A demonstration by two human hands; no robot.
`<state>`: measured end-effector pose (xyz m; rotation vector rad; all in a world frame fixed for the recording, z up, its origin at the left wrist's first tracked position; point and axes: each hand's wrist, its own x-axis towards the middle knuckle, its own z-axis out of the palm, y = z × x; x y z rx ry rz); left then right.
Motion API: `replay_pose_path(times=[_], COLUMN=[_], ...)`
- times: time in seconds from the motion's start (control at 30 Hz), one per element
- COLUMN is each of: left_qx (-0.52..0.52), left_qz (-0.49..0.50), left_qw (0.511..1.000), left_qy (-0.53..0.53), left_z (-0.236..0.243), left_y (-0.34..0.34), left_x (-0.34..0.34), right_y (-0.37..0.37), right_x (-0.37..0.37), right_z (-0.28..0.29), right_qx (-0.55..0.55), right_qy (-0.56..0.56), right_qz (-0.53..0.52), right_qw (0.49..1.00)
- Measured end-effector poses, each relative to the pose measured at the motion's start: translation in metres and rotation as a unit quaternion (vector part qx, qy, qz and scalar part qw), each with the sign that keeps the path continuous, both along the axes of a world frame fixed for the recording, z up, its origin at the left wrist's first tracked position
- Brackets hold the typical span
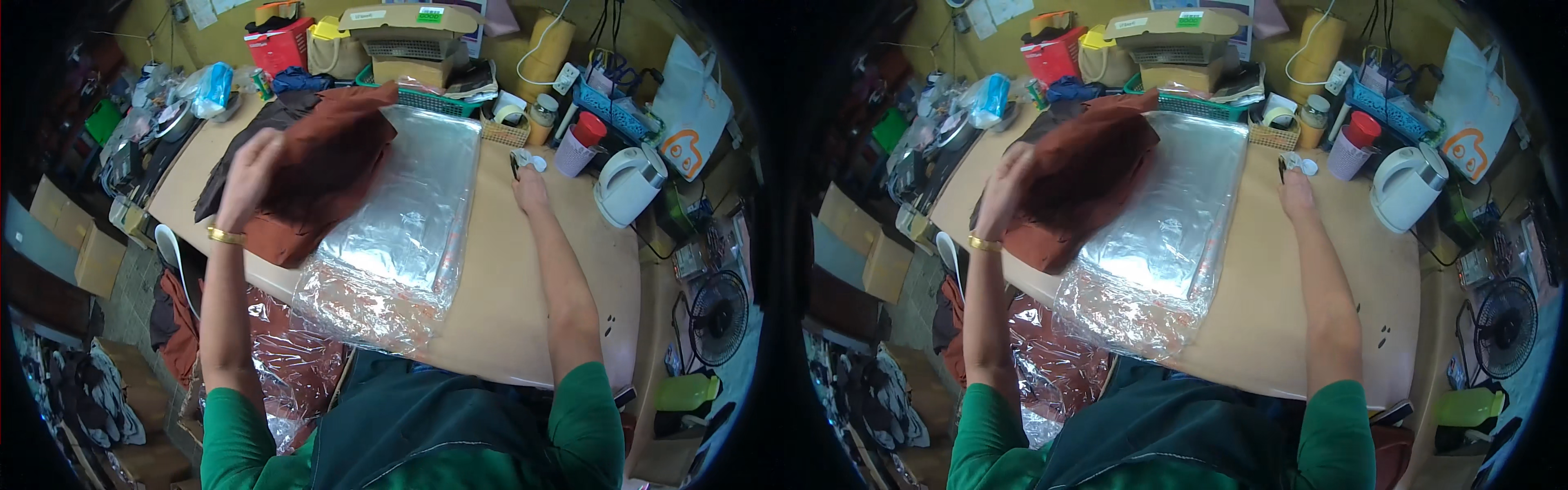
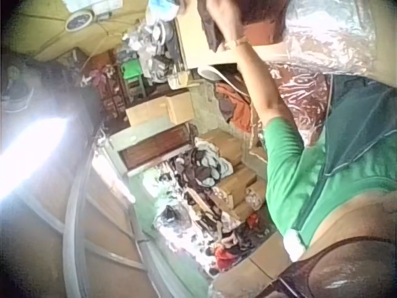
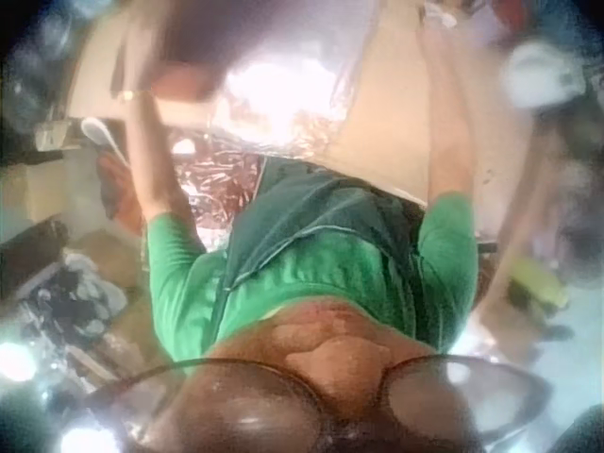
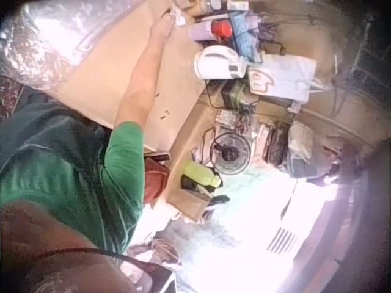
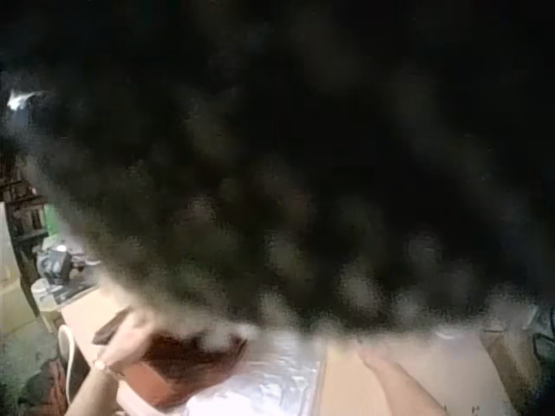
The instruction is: The person picks up a brown and black bag from a box, turns it over by hand, checks the seams and zipper, wipes the surface with a white cloth, and places it inside a clear plastic bag.
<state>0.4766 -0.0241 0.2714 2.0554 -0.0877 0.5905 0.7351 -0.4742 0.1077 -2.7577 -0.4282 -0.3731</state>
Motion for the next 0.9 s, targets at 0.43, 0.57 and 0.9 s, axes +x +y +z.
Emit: replay_pose_path(times=[0.43,0.57,0.9], left_qx=[0.409,0.397,0.229], left_qz=[-0.209,-0.217,0.025], left_qw=[0.882,0.885,0.973], left_qy=[0.104,0.110,0.033], left_z=[-0.126,-0.143,-0.128], left_y=[-0.240,-0.288,-0.189], left_x=[-0.117,-0.117,-0.095], right_y=[-0.140,-0.067,-0.006], right_x=[-0.075,-0.134,-0.258], right_z=[0.057,0.075,-0.002], right_qx=[0.287,0.567,0.301], right_qy=[0.278,0.166,0.089], right_qz=[-0.048,0.067,0.156], right_qw=[0.915,0.804,0.936])
